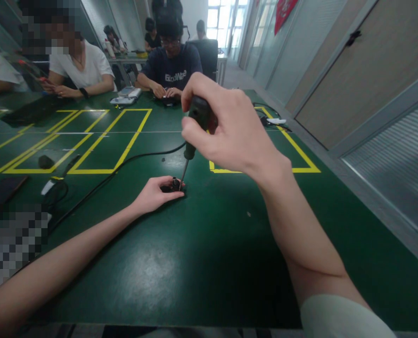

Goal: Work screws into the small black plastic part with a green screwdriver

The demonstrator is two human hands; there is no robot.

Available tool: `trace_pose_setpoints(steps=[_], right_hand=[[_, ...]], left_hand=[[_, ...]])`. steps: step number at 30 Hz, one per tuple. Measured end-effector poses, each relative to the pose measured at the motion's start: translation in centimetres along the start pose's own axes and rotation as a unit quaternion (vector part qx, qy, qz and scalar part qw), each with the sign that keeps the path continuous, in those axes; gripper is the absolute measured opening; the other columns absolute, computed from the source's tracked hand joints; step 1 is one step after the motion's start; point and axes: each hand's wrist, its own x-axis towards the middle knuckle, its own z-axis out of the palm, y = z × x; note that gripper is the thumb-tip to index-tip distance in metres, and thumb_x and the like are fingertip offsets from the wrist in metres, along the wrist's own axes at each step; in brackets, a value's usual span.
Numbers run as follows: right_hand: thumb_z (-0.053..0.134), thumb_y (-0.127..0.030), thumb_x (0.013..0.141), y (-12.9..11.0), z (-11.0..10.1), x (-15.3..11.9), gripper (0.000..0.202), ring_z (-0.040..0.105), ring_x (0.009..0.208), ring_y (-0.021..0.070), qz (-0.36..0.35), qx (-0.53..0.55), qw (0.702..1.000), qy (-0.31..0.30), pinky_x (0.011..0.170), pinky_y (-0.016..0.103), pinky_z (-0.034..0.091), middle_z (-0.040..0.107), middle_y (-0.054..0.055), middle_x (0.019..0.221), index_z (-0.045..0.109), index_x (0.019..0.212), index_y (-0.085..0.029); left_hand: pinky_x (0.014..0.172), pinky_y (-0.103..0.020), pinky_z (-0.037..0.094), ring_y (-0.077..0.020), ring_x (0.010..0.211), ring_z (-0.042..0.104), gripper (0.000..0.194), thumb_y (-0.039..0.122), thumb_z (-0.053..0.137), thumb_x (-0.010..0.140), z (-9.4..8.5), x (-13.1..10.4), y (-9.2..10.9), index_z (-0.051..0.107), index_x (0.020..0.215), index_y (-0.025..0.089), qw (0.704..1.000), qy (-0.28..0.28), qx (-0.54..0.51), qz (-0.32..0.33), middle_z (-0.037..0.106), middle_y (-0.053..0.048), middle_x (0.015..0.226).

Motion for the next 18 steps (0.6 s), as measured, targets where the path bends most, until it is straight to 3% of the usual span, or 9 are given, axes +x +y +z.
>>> trace_pose_setpoints(steps=[3, 8, 14, 18], right_hand=[[0.066, -0.044, 0.093, 0.19, 0.02, 0.01, 0.021, 0.052, 0.067, 0.0145, 0.015, -0.033, 0.999, 0.011, 0.066, 0.033, 0.042, 0.060, -0.001, 0.079, 0.061, 0.088, -0.024], [0.069, -0.025, 0.088, 0.08, 0.17, -0.05, 0.013, 0.056, 0.075, 0.0144, -0.011, 0.036, 0.999, -0.008, 0.070, 0.032, 0.048, 0.066, 0.001, 0.097, 0.061, 0.098, -0.025], [0.067, -0.049, 0.095, 0.12, 0.20, 0.01, 0.029, 0.046, 0.060, 0.0118, 0.003, -0.016, 1.000, 0.025, 0.060, 0.032, 0.036, 0.057, -0.002, 0.071, 0.063, 0.083, -0.023], [0.066, -0.035, 0.092, 0.04, 0.13, -0.12, 0.013, 0.055, 0.069, 0.0134, -0.018, -0.012, 1.000, 0.012, 0.064, 0.030, 0.042, 0.067, 0.001, 0.085, 0.068, 0.095, -0.023]], left_hand=[[0.091, -0.039, 0.059, -0.0253, 0.094, 0.076, 0.032, 0.039, 0.086, 0.079, 0.03, -0.03, 0.09, 0.082, 0.101, 0.017, 1.000, 0.001, 0.000, 0.001, 0.084, -0.008, 0.100], [0.091, -0.038, 0.058, -0.0256, 0.094, 0.076, 0.034, 0.040, 0.087, 0.079, -0.02, -0.02, 0.19, 0.082, 0.103, 0.016, 1.000, -0.002, 0.001, 0.000, 0.084, -0.008, 0.101], [0.091, -0.037, 0.058, -0.0252, 0.095, 0.076, 0.033, 0.039, 0.086, 0.079, -0.05, -0.03, 0.05, 0.082, 0.103, 0.016, 1.000, 0.000, 0.000, 0.004, 0.084, -0.007, 0.100], [0.090, -0.036, 0.057, -0.0244, 0.093, 0.076, 0.033, 0.039, 0.087, 0.079, 0.02, 0.07, -0.21, 0.082, 0.103, 0.016, 1.000, -0.002, -0.005, 0.001, 0.084, -0.007, 0.099]])
